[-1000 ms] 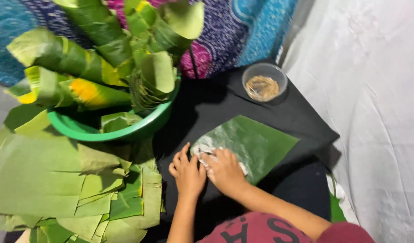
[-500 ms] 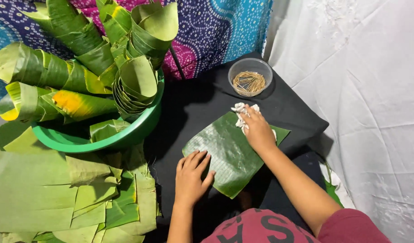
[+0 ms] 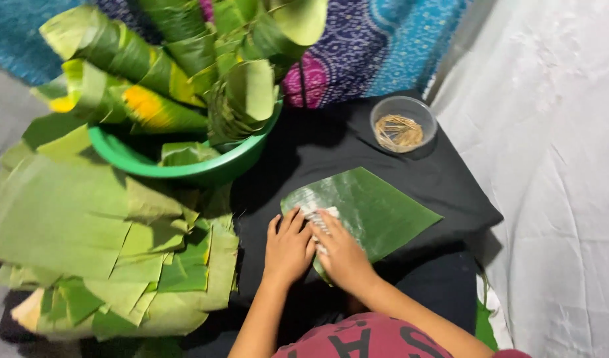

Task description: Wiping banana leaves with a cloth and folding them into cones, then securing them with small wooden pins.

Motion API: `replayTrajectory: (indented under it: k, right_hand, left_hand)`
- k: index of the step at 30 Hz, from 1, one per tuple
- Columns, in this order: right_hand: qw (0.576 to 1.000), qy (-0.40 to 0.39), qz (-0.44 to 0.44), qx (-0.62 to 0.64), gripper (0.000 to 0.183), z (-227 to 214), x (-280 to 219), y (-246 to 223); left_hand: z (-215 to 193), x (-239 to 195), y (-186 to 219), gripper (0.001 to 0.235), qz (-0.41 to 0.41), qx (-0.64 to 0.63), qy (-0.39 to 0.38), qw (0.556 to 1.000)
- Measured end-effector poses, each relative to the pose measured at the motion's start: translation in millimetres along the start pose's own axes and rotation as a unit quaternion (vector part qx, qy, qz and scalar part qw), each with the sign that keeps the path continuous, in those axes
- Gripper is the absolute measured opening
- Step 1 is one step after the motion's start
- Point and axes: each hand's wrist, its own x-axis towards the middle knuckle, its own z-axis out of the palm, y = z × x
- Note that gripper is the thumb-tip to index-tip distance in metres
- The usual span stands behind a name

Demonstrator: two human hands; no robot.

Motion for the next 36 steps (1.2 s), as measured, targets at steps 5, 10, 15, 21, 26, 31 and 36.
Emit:
replayTrajectory:
  k: [5,10,15,21,26,31,36]
  right_hand:
    - [0.992,0.004,0.054,-0.118,0.064,-31.4,-14.7,66.0]
    - [0.962,0.058,0.168,-0.206,0.053,-71.2,-32.7,129.5]
    - [0.948,0.086,0.220,-0.213,0.048,-77.8,-31.2,130.5]
    - [0.993,0.029,0.109,-0.044,0.055,-26.3,-20.5,23.7]
    - [0.998,-0.001,0.013,-0.056,0.066,0.6,-39.2,-10.9]
    - [0.994,0.027,0.049,-0.098,0.064,-19.6,-43.8,38.4]
    - [0.955,0.053,0.240,-0.168,0.056,-69.2,-49.8,125.8]
  left_hand:
    - [-19.4,3.0,-1.3,0.044,0.016,-0.053,-0.079,0.995]
    - [-39.8,5.9,4.1,0.079,0.013,-0.058,-0.175,0.983]
    - [-26.5,-3.3,5.3,0.092,0.044,-0.027,-0.193,0.980]
    - [-2.5,-11.8,2.9,0.084,0.062,0.009,-0.062,0.996]
    - [-7.5,-12.2,6.3,0.052,0.030,-0.041,-0.069,0.996]
    - [8.1,-15.3,-0.5,0.078,0.051,0.005,-0.066,0.997]
    - [2.1,-14.5,2.1,0.087,0.054,0.009,-0.071,0.996]
